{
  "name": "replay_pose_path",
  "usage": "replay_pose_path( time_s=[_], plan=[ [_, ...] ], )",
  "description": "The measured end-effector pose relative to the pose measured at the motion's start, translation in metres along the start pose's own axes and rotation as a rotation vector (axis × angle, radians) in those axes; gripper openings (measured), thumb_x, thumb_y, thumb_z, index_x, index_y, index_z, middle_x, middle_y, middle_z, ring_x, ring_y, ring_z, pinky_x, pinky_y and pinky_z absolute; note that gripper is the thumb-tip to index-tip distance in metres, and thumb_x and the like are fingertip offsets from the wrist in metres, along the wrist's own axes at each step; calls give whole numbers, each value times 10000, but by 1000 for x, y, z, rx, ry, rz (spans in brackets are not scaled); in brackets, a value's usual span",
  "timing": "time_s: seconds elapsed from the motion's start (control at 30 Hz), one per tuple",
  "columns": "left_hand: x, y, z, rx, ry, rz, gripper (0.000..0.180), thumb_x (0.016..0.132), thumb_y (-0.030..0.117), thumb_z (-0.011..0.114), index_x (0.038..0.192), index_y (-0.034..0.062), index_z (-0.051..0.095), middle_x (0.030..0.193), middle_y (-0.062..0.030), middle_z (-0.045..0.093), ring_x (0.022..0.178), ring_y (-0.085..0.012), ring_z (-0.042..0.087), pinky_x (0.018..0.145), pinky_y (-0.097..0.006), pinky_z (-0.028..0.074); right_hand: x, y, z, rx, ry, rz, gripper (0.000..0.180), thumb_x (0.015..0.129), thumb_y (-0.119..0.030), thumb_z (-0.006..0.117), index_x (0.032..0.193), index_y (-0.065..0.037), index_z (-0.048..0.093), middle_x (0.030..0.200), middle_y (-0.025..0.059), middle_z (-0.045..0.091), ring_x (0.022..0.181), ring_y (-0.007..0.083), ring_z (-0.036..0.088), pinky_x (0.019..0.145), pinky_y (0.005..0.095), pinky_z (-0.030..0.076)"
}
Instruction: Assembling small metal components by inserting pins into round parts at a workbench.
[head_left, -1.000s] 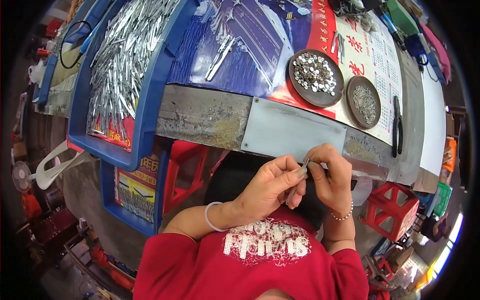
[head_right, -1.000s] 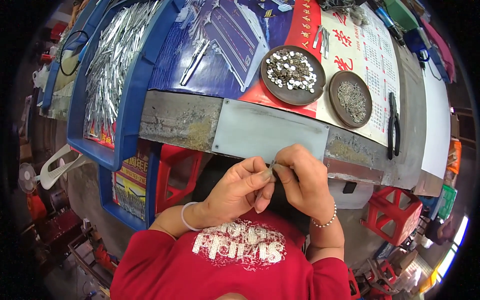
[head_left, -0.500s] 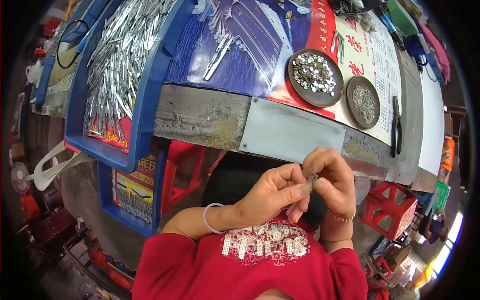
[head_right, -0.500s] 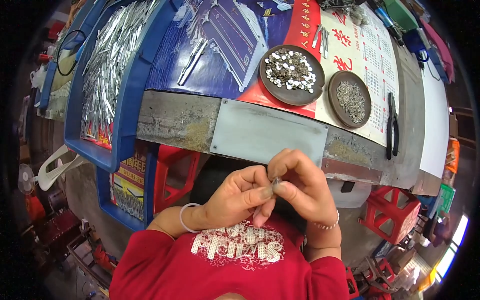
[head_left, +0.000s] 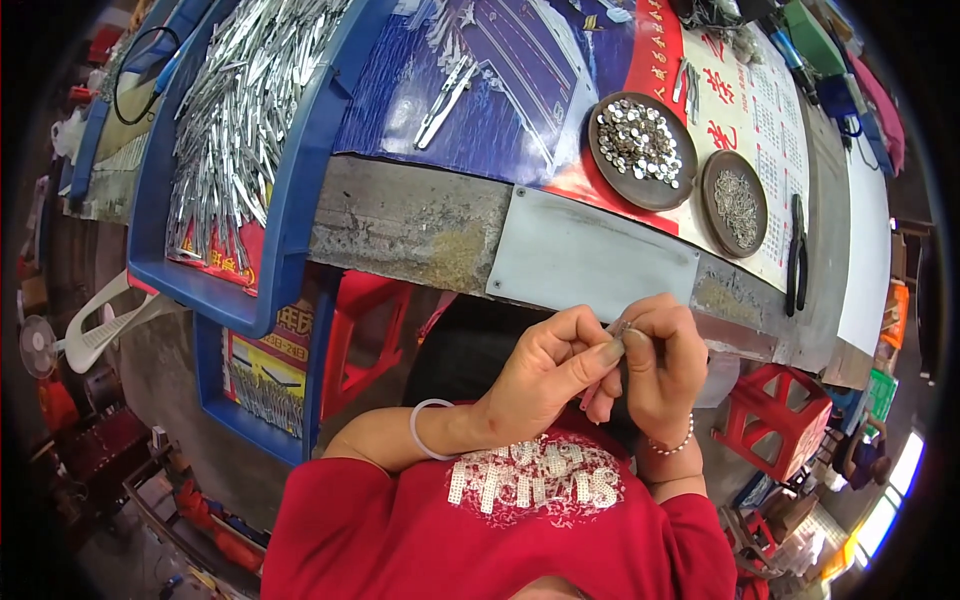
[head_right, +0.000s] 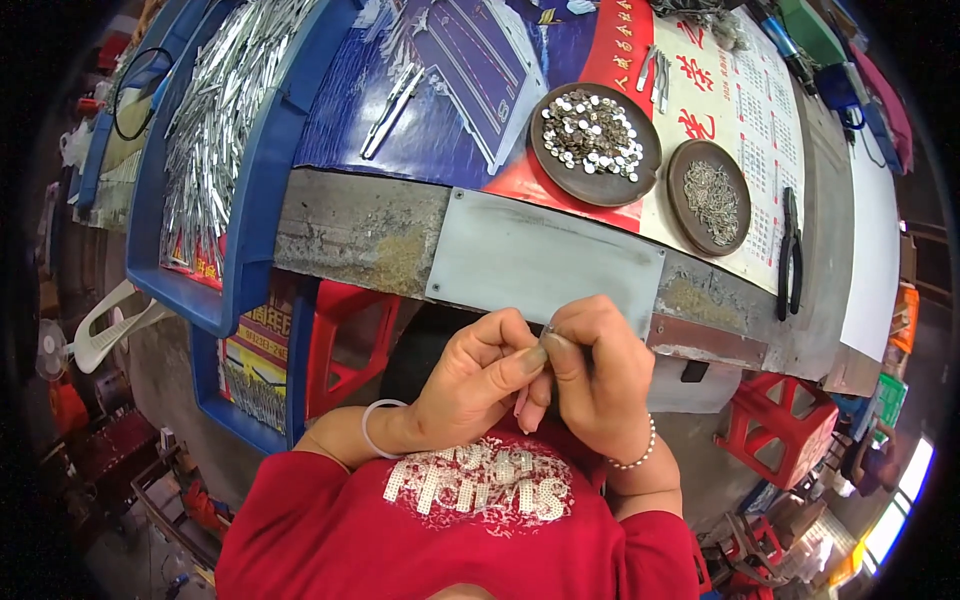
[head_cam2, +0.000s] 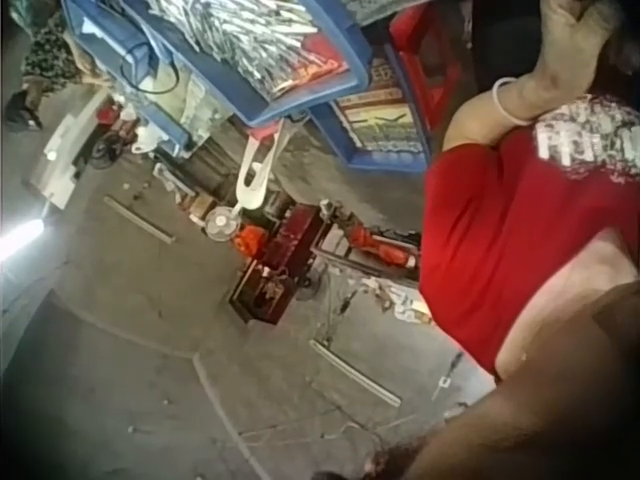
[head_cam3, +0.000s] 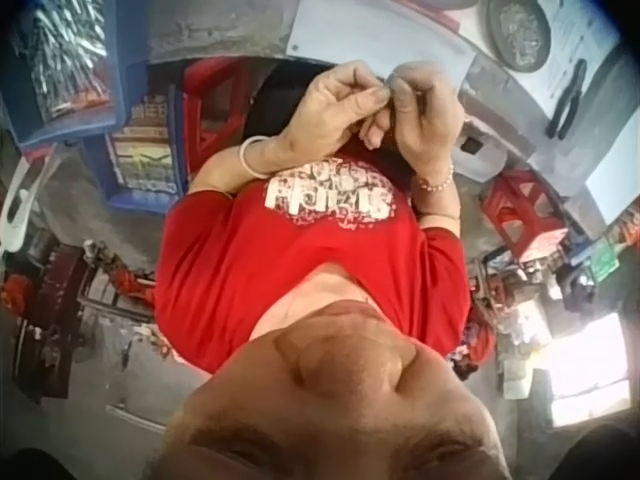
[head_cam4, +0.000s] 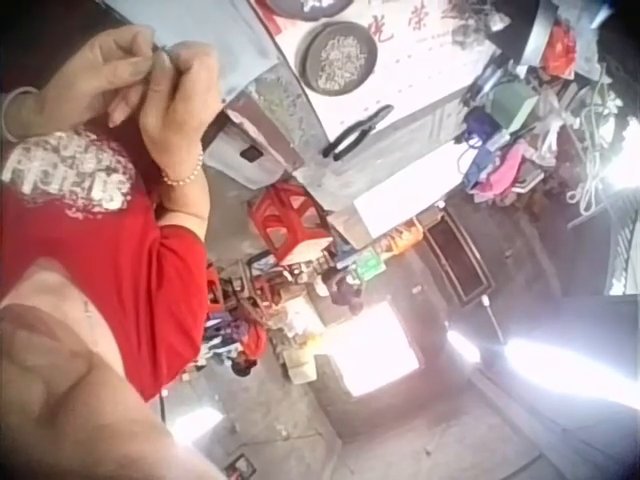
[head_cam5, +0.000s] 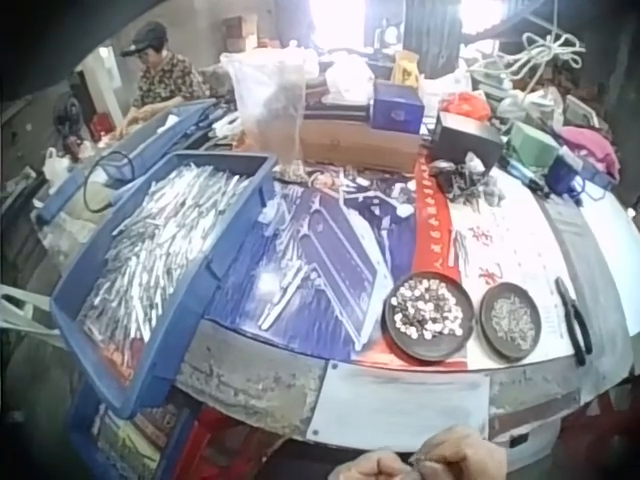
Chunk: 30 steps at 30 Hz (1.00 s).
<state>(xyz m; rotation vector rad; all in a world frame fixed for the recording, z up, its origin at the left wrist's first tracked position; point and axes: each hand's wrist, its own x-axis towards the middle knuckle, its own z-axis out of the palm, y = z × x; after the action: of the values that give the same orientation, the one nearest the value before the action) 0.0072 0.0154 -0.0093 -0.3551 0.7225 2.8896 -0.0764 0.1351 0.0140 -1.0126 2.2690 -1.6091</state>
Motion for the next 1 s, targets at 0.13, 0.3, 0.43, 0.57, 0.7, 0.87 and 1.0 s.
replay_pose_path(
  time_s=[0.13,0.3,0.43,0.57,0.7,0.87,1.0],
  plan=[
    [-2,8,2,59,-117,-8,124,956,140,495,876,49,469,717,-38,588,560,-79,569,512,-186,454,8,13,-11,661,-187,232,160,813,-71,650,829,4,510,836,102,548,711,125,502,648,239,420],
    [-13,17,11,120,-153,-85,90,950,124,506,918,41,491,770,-34,593,614,-61,571,570,-193,477,8,22,-10,870,-332,203,302,755,-208,733,917,20,620,891,109,534,720,130,481,650,254,399],
    [-10,22,6,75,-111,-89,128,967,121,469,1031,28,529,896,-48,612,704,-50,541,648,-178,455,27,8,-23,538,-418,91,182,783,-139,692,892,4,658,835,95,549,716,167,517,640,270,409],
    [-8,33,0,38,-8,-184,199,951,109,491,1084,-19,567,924,-89,619,728,-88,523,665,-198,421,50,4,-38,204,-565,-29,212,812,-170,668,950,-10,660,857,104,559,771,213,569,684,310,453],
    [-1,41,-3,70,91,-81,198,918,74,542,1085,-18,597,936,-66,608,770,-98,538,702,-205,446,82,11,-49,-508,-205,-107,263,759,-158,686,990,-39,647,860,108,546,793,266,555,713,364,442],
    [3,40,-13,18,11,-50,189,924,85,543,1088,-1,581,955,-40,609,804,-77,565,725,-194,464,97,29,-45,-805,-234,-224,295,737,-135,686,1009,-46,618,890,93,504,848,253,500,758,363,372],
    [4,42,-12,110,58,-54,177,923,97,550,1076,9,570,886,-34,586,718,-78,569,661,-195,463,96,32,-42,-784,-222,-210,226,744,-121,669,936,-17,612,882,96,505,875,261,501,759,362,372]
  ],
)
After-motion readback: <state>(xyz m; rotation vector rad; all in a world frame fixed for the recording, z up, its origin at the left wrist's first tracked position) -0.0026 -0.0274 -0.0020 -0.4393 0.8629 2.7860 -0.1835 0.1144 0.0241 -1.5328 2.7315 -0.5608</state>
